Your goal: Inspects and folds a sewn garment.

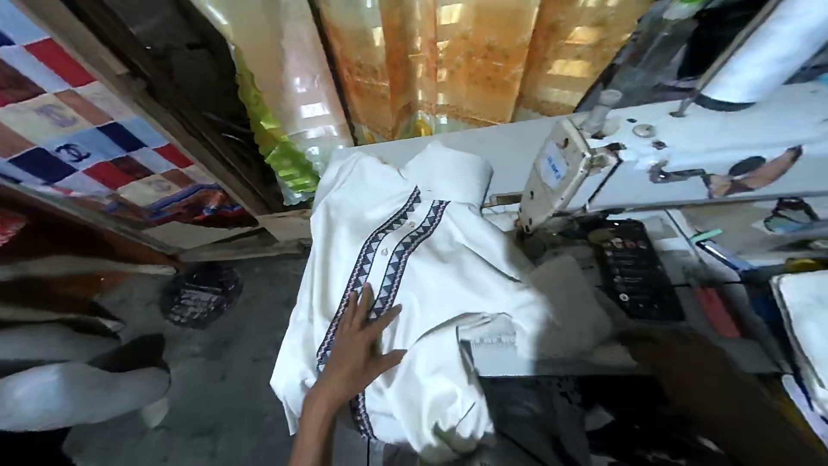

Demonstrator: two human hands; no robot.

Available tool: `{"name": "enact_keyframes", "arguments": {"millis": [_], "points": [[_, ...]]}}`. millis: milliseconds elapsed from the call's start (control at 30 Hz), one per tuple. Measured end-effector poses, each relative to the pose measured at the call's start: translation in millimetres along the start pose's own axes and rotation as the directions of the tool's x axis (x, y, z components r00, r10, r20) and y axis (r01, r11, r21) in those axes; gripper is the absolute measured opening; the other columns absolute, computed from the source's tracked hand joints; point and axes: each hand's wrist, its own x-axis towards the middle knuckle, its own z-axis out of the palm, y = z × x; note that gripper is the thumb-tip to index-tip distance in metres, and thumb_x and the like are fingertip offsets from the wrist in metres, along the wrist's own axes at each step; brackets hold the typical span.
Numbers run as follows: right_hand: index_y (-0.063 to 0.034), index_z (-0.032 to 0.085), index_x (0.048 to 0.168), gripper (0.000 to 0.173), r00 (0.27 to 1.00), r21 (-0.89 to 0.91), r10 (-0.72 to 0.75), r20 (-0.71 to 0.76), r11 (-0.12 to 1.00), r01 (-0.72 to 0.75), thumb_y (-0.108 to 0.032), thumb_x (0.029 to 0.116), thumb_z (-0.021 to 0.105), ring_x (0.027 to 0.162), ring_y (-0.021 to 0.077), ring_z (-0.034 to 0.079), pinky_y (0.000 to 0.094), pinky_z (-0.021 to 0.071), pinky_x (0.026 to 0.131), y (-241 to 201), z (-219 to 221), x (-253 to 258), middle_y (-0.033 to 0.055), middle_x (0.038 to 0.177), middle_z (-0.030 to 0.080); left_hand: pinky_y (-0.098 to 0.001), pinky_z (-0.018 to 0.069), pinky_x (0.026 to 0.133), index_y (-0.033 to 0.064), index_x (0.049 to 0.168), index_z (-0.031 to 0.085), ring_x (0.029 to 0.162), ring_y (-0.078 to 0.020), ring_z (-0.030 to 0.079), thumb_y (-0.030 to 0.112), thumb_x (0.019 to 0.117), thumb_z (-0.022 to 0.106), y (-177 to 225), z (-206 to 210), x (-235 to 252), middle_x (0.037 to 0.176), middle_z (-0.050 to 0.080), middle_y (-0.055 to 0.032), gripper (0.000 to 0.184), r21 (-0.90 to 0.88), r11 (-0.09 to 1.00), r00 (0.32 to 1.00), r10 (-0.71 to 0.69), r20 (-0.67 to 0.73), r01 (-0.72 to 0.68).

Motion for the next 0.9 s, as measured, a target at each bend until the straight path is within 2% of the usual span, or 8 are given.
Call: {"name": "enact_keyframes", "arguments": {"millis": [100, 200, 300, 367, 533, 667, 800, 900], "points": [[0.0034, 0.073, 0.112, 0.034, 0.969, -0.010, 0.116, -0.216, 0.993, -0.121, 0.017, 0.0908, 0.051, 0.112, 0.0590, 0.060, 0.0767, 0.0430, 0.093, 2, -12, 9, 0.0315, 0.118, 0.067, -0.0644, 0.0137, 0.123, 0.0249, 0.140, 0.065, 0.155, -0.0481, 0.004, 0.036, 0.0756, 0.085, -2, -21, -7, 0.168, 0.015, -0.0247, 0.069, -0.074, 0.996, 0.990, -0.036, 0.136, 0.046], [0.0066, 0.068, 0.122, 0.033, 0.879, 0.133, 0.159, -0.450, 0.985, -0.111, -0.005, 0.1034, 0.044, 0.110, 0.0519, 0.064, 0.0675, 0.0460, 0.098, -18, -22, 23, 0.0316, 0.116, 0.067, -0.0685, 0.0175, 0.121, 0.0194, 0.136, 0.067, 0.154, -0.0484, 0.015, 0.037, 0.0793, 0.083, 18, -19, -1, 0.165, 0.027, -0.0245, 0.062, -0.114, 0.993, 0.999, 0.036, 0.039, -0.032], [0.0021, 0.052, 0.144, 0.056, 0.913, 0.363, 0.236, -0.334, 0.926, -0.106, -0.037, 0.1034, 0.054, 0.107, 0.0417, 0.066, 0.0593, 0.0525, 0.092, -52, -17, 51, 0.0258, 0.123, 0.067, -0.0679, 0.0227, 0.120, 0.0192, 0.144, 0.061, 0.152, -0.0476, 0.024, 0.057, 0.0925, 0.065, 52, 12, 13, 0.162, 0.035, -0.0234, 0.064, -0.084, 0.984, 0.985, 0.150, -0.081, -0.157], [-0.0031, 0.047, 0.151, 0.065, 0.949, 0.390, 0.231, -0.213, 0.911, -0.134, -0.038, 0.0988, 0.065, 0.111, 0.0468, 0.064, 0.0653, 0.0491, 0.094, -69, -4, 69, 0.0282, 0.126, 0.065, -0.0711, 0.0187, 0.120, 0.0241, 0.147, 0.059, 0.152, -0.0501, 0.020, 0.064, 0.0937, 0.059, 71, 34, 11, 0.164, 0.029, -0.0243, 0.066, -0.014, 0.976, 0.975, 0.219, 0.038, -0.218], [0.0035, 0.071, 0.109, 0.035, 0.936, 0.158, 0.330, -0.121, 0.937, -0.310, -0.028, 0.1047, 0.057, 0.090, 0.0510, 0.068, 0.0702, 0.0497, 0.076, -62, -6, 40, 0.0294, 0.095, 0.070, -0.0745, 0.0068, 0.119, 0.0274, 0.153, 0.052, 0.155, -0.0498, 0.009, 0.058, 0.0959, 0.061, 85, 30, -13, 0.169, 0.019, -0.0195, 0.065, -0.095, 0.970, 0.889, 0.243, 0.387, -0.224], [0.0049, 0.072, 0.117, 0.054, 0.921, 0.103, 0.378, -0.097, 0.924, -0.369, -0.045, 0.0990, 0.062, 0.115, 0.0623, 0.054, 0.0803, 0.0376, 0.093, -37, -21, 10, 0.0380, 0.121, 0.061, -0.0538, 0.0440, 0.113, 0.0151, 0.128, 0.073, 0.137, -0.0279, 0.054, 0.044, 0.0996, 0.063, 68, 19, 1, 0.142, 0.063, -0.0076, 0.042, -0.162, 0.962, 0.975, 0.224, -0.005, -0.222], [0.0100, 0.065, 0.126, 0.043, 0.849, 0.141, 0.235, -0.473, 0.972, -0.190, -0.026, 0.1034, 0.056, 0.120, 0.0590, 0.055, 0.0665, 0.0429, 0.102, -74, -19, 28, 0.0400, 0.128, 0.058, -0.0559, 0.0480, 0.105, 0.0029, 0.125, 0.071, 0.127, -0.0403, 0.058, 0.033, 0.0989, 0.064, 50, 0, 38, 0.137, 0.060, -0.0241, 0.040, -0.032, 0.999, 0.944, -0.027, -0.330, 0.017], [0.0050, 0.070, 0.122, 0.038, 0.834, 0.138, 0.038, -0.550, 0.989, 0.045, -0.023, 0.1021, 0.054, 0.112, 0.0410, 0.067, 0.0498, 0.0537, 0.096, -111, 10, 66, 0.0260, 0.120, 0.069, -0.0515, 0.0527, 0.099, -0.0014, 0.128, 0.066, 0.119, -0.0393, 0.062, 0.026, 0.0983, 0.067, 37, 1, 57, 0.135, 0.059, -0.0270, 0.041, -0.070, 0.989, 0.923, -0.147, -0.355, 0.131]]}}
